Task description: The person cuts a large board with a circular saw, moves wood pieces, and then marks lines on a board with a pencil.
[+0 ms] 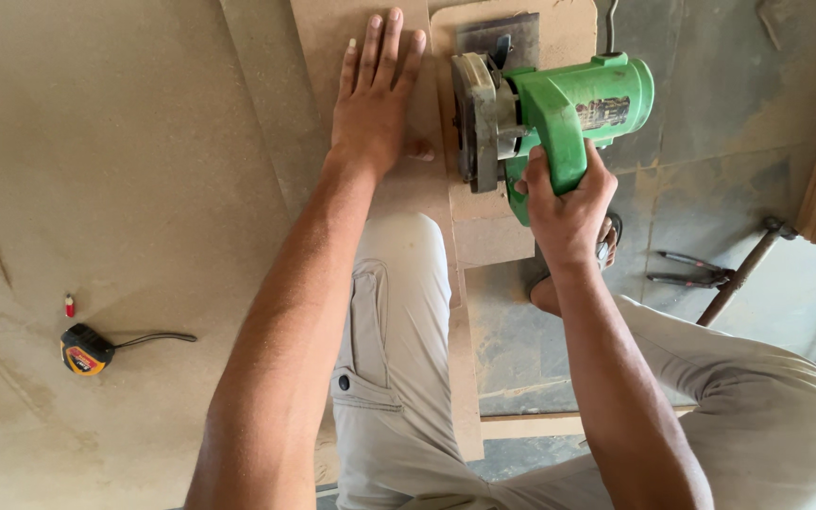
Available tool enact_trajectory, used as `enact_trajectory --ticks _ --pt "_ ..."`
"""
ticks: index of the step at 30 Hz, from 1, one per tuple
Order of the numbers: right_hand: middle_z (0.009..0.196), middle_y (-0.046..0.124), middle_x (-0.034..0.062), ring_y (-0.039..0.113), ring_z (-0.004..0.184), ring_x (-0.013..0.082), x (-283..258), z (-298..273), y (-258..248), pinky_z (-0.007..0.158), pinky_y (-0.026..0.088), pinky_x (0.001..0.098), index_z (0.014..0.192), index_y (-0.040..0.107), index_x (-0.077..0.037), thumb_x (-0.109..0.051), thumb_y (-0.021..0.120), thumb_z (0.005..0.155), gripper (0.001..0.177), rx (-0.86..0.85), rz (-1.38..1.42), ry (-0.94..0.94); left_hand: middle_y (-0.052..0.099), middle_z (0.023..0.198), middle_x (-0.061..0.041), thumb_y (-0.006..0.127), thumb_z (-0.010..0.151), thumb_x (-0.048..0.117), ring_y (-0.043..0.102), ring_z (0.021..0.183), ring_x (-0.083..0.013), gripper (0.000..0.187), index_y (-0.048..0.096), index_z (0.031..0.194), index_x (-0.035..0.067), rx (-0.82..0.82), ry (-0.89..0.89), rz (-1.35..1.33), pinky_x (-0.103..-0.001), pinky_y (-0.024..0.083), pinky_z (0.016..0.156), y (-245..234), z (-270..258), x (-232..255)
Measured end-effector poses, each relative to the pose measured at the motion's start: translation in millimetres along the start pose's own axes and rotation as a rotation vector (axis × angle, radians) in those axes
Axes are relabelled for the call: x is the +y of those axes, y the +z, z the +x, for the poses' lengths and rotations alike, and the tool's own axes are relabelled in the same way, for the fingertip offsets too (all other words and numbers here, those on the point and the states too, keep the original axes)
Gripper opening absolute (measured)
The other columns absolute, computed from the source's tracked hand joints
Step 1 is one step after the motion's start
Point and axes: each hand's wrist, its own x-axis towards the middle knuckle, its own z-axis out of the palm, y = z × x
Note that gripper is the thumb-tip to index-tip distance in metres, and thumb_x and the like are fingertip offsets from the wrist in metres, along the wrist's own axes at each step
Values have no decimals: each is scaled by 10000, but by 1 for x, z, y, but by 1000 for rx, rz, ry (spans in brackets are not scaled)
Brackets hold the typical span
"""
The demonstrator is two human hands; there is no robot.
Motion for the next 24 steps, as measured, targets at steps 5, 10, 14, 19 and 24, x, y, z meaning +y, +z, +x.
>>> enact_trajectory --ticks 5,10,14,19,24 --pt "763 694 59 696 650 109 4 0 2 588 584 261 1003 646 48 -106 644 1018 155 25 -28 -46 -107 1725 -108 898 583 619 -85 1597 -284 1463 19 1674 195 -8 9 -2 -498 38 1327 -6 -1 2" --pt "744 691 51 695 644 105 2 7 7 587 571 258 990 641 45 -105 649 1016 153 62 -55 -73 -111 1715 -117 880 573 649 -83 1589 -294 1469 5 1665 203 -24 5 4 -507 29 1315 -8 0 1" --pt "739 685 49 692 637 110 -2 18 13 578 561 266 941 627 41 -105 670 1021 171 93 -65 -91 -120 1721 -96 862 553 667 -88 1593 -279 1481 -1 1667 213 -18 -2 17 -497 34 1319 -8 -2 3" --pt "735 695 43 703 635 107 -5 41 19 584 571 263 948 642 25 -112 669 1037 166 84 -91 -158 -133 1720 -103 844 557 681 -105 1591 -281 1478 -22 1665 224 -24 -11 52 -495 26 1316 -6 -2 5" --pt "724 689 48 703 619 113 -10 67 28 561 585 268 938 645 21 -130 683 1039 186 103 -32 -181 -148 1711 -161 843 593 674 -120 1589 -317 1482 -57 1663 182 -50 -19 128 -524 7 1307 -6 1 9"
